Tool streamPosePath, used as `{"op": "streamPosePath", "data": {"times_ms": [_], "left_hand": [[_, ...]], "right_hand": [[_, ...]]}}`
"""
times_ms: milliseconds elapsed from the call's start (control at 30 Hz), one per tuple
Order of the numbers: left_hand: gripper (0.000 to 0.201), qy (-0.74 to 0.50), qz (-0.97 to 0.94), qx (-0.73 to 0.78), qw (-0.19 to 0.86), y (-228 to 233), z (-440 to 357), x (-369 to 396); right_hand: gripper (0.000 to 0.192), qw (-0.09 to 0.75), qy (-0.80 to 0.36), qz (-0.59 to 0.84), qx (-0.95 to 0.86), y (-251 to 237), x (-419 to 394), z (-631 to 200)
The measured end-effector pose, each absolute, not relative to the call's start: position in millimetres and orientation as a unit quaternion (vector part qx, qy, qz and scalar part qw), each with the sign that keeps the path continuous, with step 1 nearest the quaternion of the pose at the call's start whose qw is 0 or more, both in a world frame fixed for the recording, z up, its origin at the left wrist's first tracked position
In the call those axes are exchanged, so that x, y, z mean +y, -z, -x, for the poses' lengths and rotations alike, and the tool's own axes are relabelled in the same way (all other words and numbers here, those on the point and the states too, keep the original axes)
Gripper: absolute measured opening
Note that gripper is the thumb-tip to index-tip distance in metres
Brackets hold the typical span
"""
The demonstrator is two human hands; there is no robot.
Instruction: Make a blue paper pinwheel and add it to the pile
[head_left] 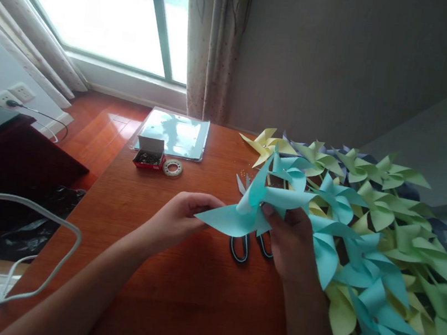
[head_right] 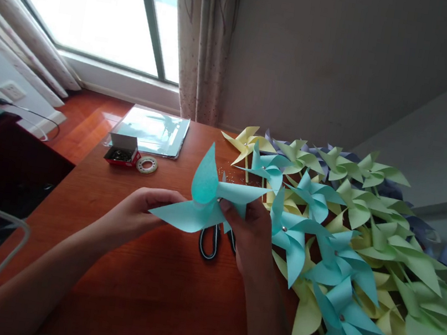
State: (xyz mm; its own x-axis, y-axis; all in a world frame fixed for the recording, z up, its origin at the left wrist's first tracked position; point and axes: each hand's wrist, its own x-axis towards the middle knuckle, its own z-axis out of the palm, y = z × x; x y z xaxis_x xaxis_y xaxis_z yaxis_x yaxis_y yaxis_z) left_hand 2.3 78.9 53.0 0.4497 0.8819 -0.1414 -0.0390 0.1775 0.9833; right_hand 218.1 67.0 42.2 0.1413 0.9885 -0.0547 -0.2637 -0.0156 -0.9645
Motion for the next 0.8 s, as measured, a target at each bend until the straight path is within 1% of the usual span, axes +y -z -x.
{"op": "streamPosePath", "data": {"times_ms": [100, 200, 267, 367, 567, 700, 800], "left_hand": [[0.016, -0.375, -0.512, 0.409, 0.656, -50, -2, 81], [0.016, -0.412, -0.457, 0.435, 0.658, -44, -1, 82], [0.018, -0.432, -0.415, 0.449, 0.663, -41, -2, 83], [0.023, -0.459, -0.350, 0.453, 0.679, -40, -3, 83], [0.023, -0.489, -0.254, 0.407, 0.728, -41, -3, 84], [0.022, -0.484, -0.220, 0.380, 0.757, -39, -9, 81], [0.021, -0.462, -0.191, 0.359, 0.789, -38, -17, 76]], "right_hand": [[0.040, 0.563, -0.578, 0.443, -0.392, -49, 67, -216], [0.055, 0.542, -0.591, 0.432, -0.413, -54, 67, -216], [0.057, 0.532, -0.592, 0.432, -0.423, -53, 66, -216], [0.051, 0.517, -0.603, 0.424, -0.434, -50, 65, -217], [0.039, 0.557, -0.575, 0.405, -0.441, -48, 67, -219], [0.026, 0.522, -0.571, 0.439, -0.457, -43, 67, -213], [0.024, 0.492, -0.564, 0.458, -0.480, -37, 65, -204]]}}
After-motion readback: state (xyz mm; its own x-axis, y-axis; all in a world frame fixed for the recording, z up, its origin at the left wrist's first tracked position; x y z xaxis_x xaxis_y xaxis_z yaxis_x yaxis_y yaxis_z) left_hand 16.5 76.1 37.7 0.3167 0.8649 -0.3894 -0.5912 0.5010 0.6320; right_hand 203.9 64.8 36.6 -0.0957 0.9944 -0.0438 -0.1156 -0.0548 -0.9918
